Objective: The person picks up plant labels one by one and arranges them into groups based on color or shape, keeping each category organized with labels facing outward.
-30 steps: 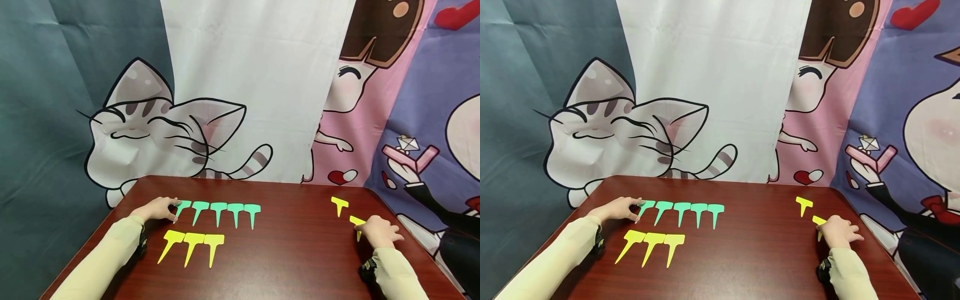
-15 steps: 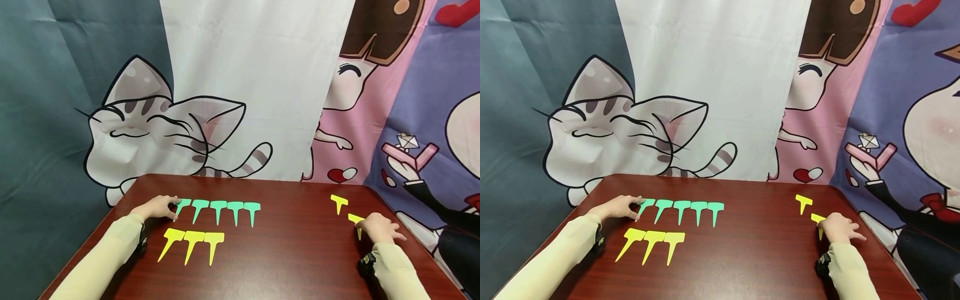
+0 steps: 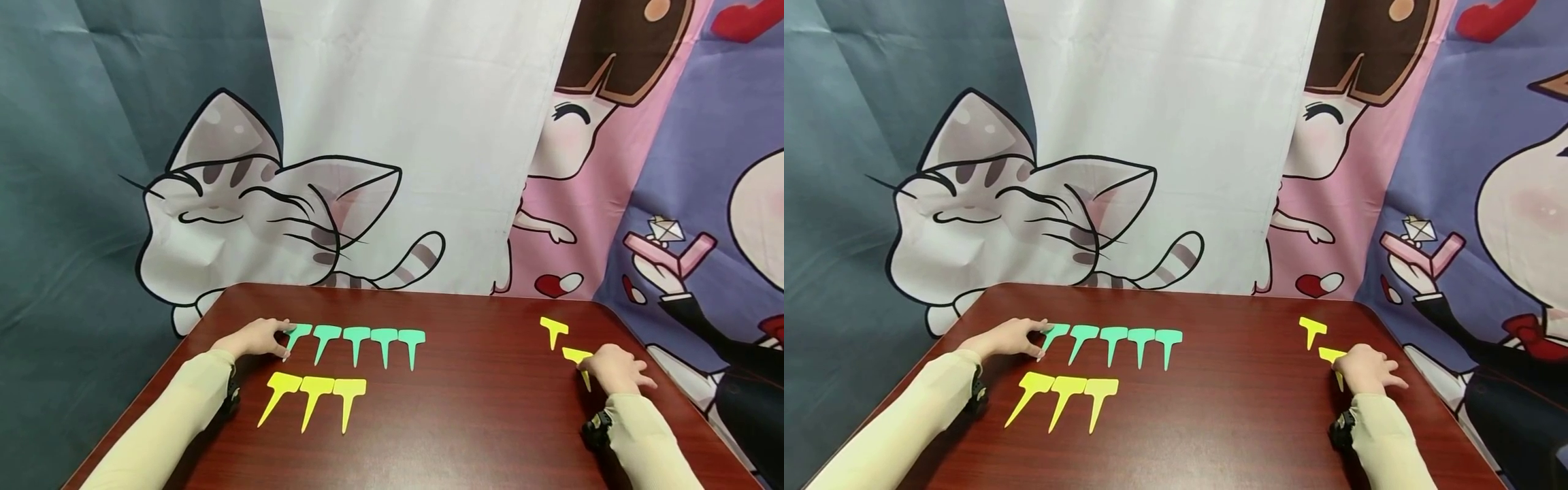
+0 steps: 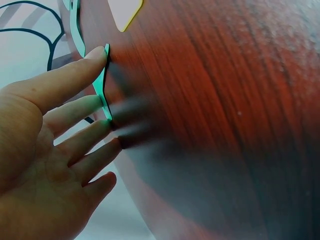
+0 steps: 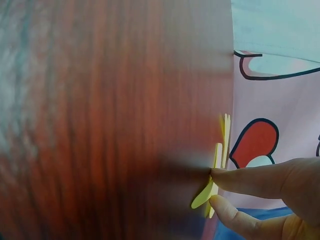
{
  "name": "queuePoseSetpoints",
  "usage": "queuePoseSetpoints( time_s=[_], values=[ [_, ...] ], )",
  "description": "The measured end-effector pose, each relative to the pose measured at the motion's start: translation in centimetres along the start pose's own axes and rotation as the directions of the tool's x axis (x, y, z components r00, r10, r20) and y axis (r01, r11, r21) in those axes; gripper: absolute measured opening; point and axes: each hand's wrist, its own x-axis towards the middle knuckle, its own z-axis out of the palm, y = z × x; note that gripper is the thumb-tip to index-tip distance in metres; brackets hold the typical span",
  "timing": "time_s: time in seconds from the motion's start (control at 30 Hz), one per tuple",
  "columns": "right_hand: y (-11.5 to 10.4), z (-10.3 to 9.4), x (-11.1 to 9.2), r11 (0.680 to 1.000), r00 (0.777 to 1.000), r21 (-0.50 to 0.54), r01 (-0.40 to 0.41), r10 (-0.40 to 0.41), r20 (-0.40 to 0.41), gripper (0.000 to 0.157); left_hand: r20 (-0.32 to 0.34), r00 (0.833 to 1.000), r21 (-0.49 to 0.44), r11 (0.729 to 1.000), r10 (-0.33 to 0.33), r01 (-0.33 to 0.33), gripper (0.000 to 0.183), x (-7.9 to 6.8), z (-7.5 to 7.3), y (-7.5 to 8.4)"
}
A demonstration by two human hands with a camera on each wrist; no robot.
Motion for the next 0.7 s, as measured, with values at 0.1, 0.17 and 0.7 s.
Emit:
queuePoseSetpoints(
  time_s=[0.1,0.17,0.7],
  values=[
    [-0.22,0.07,-0.01,1.0,1.0,0.002,0.001,-0.001,-0.003,0.071,-0.004,1.0,0.001,1.0,0.004,-0.004,0.067,0.01,-0.05,0.03],
    [-0.28,0.17,-0.03,1.0,1.0,0.005,0.003,-0.003,-0.004,0.07,-0.004,1.0,0.007,1.0,0.008,-0.008,0.067,0.01,-0.08,0.05],
    [-0.98,0.62,-0.95,0.998,0.999,0.052,0.032,-0.032,0.002,0.067,-0.006,1.0,0.025,1.0,0.003,-0.002,0.067,0.13,-0.05,-0.1]
  ],
)
